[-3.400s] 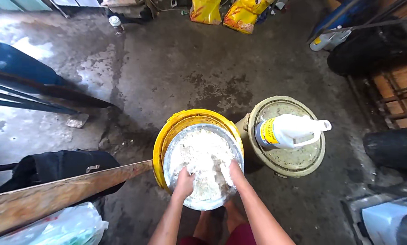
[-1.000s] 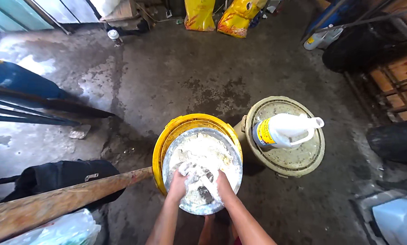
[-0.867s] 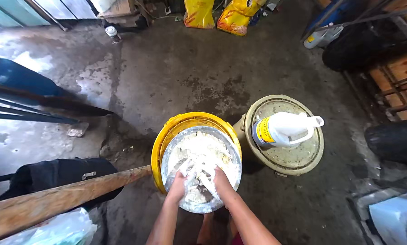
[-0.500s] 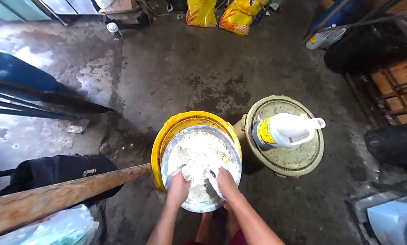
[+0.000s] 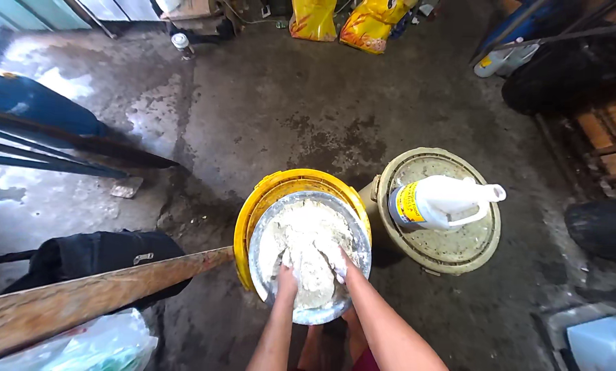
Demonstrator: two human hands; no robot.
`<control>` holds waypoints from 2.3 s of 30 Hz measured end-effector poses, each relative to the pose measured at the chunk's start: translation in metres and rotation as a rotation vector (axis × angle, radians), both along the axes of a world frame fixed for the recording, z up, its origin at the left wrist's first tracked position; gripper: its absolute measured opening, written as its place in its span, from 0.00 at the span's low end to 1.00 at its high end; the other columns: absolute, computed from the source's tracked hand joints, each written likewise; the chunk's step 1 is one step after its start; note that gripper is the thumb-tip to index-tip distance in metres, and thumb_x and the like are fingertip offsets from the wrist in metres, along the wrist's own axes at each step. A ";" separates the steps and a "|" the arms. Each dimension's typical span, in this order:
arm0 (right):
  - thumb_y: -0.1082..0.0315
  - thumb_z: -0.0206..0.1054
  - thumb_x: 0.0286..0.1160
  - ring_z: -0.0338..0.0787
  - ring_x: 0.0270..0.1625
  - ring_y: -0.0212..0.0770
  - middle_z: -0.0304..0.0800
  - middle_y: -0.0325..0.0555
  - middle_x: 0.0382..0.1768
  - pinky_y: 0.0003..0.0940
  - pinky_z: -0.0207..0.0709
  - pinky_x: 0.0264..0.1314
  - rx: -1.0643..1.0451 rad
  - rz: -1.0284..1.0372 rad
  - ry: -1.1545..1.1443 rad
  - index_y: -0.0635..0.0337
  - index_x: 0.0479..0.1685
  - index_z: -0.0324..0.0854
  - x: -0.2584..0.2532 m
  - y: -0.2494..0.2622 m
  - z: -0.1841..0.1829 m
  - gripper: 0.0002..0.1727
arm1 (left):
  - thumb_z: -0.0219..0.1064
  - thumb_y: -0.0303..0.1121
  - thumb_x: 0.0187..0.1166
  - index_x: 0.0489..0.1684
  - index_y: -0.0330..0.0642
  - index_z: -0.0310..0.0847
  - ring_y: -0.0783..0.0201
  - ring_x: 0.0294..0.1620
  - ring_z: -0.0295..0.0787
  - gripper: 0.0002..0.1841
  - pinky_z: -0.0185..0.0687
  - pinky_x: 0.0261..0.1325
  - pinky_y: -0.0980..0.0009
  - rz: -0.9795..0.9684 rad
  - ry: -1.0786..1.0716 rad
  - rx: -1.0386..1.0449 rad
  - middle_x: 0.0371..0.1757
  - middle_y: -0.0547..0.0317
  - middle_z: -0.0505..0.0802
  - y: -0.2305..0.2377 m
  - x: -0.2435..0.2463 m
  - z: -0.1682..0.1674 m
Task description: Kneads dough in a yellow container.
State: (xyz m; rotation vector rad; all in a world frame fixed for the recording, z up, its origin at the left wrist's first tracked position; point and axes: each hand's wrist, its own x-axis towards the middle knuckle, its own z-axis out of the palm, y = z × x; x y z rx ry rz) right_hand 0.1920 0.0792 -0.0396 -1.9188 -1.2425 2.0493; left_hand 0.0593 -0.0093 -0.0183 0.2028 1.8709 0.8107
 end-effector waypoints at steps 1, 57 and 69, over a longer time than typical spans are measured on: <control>0.69 0.56 0.90 0.81 0.74 0.49 0.78 0.65 0.74 0.43 0.74 0.77 -0.018 -0.039 0.027 0.71 0.82 0.66 0.000 -0.004 0.000 0.25 | 0.45 0.31 0.95 0.88 0.28 0.56 0.43 0.85 0.67 0.25 0.60 0.86 0.50 0.081 -0.051 0.011 0.84 0.29 0.71 0.000 0.005 0.001; 0.68 0.66 0.83 0.83 0.72 0.56 0.82 0.69 0.69 0.49 0.72 0.79 0.175 1.290 0.040 0.76 0.75 0.73 -0.043 0.105 0.036 0.26 | 0.37 0.48 0.96 0.87 0.35 0.61 0.46 0.84 0.68 0.31 0.64 0.83 0.46 1.340 -0.090 0.188 0.84 0.38 0.73 0.046 0.124 -0.047; 0.70 0.55 0.90 0.79 0.78 0.59 0.79 0.70 0.74 0.51 0.68 0.84 0.120 1.298 0.088 0.76 0.76 0.72 -0.028 0.067 0.003 0.22 | 0.35 0.49 0.97 0.87 0.33 0.59 0.43 0.81 0.68 0.31 0.65 0.80 0.43 1.291 -0.125 0.157 0.83 0.34 0.71 0.047 0.098 0.018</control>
